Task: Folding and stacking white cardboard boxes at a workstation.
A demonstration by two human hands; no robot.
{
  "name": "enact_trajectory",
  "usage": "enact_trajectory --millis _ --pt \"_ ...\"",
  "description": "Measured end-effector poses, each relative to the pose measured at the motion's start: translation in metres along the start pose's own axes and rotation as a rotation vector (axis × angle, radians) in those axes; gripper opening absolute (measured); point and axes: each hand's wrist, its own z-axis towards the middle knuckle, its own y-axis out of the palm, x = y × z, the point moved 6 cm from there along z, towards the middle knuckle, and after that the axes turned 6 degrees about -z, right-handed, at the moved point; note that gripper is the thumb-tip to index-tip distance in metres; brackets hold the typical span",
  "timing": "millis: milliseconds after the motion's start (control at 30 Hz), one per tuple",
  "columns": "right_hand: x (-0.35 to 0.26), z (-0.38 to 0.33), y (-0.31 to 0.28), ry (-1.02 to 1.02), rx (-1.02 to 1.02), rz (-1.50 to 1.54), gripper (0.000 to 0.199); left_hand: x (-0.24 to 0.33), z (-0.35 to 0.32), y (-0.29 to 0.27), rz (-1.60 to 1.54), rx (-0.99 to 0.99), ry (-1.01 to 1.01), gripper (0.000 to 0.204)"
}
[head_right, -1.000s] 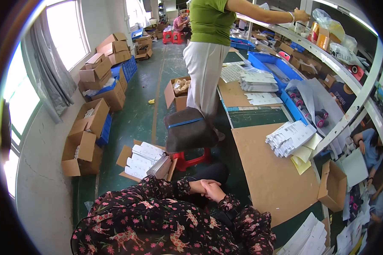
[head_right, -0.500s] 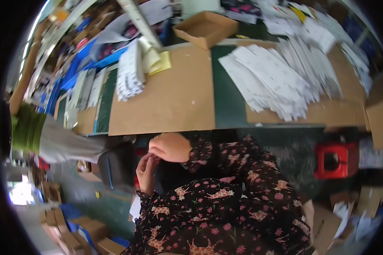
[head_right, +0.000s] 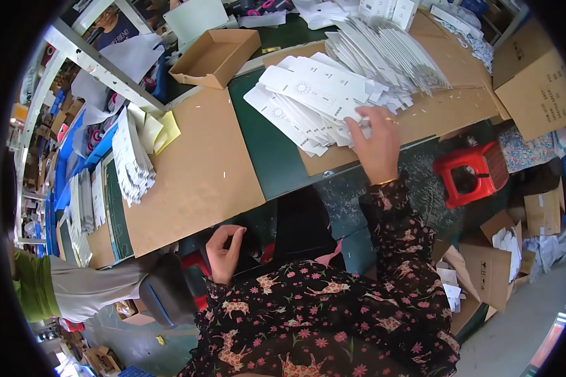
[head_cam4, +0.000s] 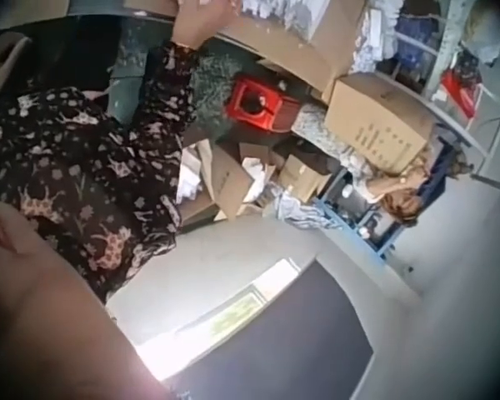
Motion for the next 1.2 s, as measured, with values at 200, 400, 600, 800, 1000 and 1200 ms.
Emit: enact_trajectory --millis 200,400,600,800,1000,1200 --pt "-0.025 0.020 0.056 -0.293 0.020 -0.449 0.060 -0.008 -0.002 -0.027 -0.037 0.067 -0.030 0.012" --pt "0.014 0.013 0.047 -0.178 -0.016 -0.534 0.068 -0.013 -0.004 -0.019 0.057 0.080 0.152 0.017" --pt "-0.029 0.010 0.054 -0.095 0.071 -0.636 0.058 -0.011 -0.030 -0.032 0.113 0.164 0.264 0.025" --pt "0.035 0.020 0.085 -0.120 0.054 -0.096 0.050 -0.018 -0.037 -0.037 0.138 0.121 0.234 0.024" --pt "-0.061 -0.018 0.051 -0.125 0.034 0.337 0.073 0.004 -0.047 -0.060 0.151 0.067 0.271 0.020" --pt "-0.184 -0.087 0.058 -0.202 -0.268 0.884 0.051 0.107 -0.065 -0.091 0.413 0.140 0.552 0.092"
